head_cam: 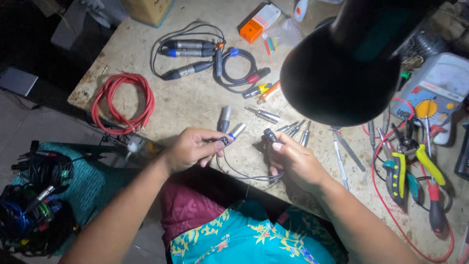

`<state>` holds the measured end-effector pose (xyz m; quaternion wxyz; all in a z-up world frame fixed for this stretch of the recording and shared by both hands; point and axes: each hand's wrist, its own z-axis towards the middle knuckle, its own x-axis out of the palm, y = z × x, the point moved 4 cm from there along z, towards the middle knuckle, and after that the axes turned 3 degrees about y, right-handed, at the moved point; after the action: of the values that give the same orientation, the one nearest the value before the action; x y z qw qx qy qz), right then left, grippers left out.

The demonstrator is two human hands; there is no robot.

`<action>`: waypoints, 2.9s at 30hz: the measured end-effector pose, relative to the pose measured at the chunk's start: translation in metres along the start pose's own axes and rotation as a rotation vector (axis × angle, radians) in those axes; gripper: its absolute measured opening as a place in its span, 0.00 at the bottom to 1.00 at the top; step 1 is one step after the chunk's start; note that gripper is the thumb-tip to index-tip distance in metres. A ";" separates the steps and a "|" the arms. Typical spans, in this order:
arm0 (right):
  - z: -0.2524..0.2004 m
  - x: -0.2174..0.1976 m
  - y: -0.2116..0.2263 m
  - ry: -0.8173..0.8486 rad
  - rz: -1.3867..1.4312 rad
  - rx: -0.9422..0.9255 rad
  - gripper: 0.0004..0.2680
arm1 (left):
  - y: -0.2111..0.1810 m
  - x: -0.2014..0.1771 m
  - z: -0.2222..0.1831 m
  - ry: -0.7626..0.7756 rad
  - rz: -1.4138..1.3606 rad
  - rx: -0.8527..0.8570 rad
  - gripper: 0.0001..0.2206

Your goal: Soldering or connecting thin wires to a small electronic component at a repair bench.

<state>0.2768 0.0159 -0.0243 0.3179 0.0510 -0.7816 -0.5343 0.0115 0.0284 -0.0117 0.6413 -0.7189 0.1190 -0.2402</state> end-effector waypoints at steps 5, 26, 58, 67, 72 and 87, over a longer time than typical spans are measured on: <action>-0.001 0.020 0.016 -0.113 0.113 -0.025 0.12 | -0.004 0.005 -0.011 -0.148 -0.029 -0.080 0.16; 0.001 0.004 -0.001 -0.123 0.049 0.011 0.13 | -0.114 0.016 -0.022 -0.379 0.284 -0.254 0.18; -0.009 -0.004 0.041 -0.412 -0.261 -0.068 0.24 | -0.240 -0.075 0.141 -0.462 0.988 0.790 0.16; -0.008 -0.019 0.059 -0.346 -0.447 -0.132 0.04 | -0.063 0.023 0.115 0.056 1.151 0.279 0.15; -0.008 -0.012 0.064 -0.426 -0.459 -0.033 0.23 | -0.017 0.038 0.100 0.033 1.121 0.353 0.16; -0.007 -0.011 0.061 -0.398 -0.465 -0.072 0.22 | -0.027 0.013 0.088 -0.208 0.568 0.662 0.15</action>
<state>0.3055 0.0404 0.0255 0.0293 0.1117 -0.7764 -0.6196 0.0632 0.1021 0.0116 0.8858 -0.4342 0.1633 -0.0064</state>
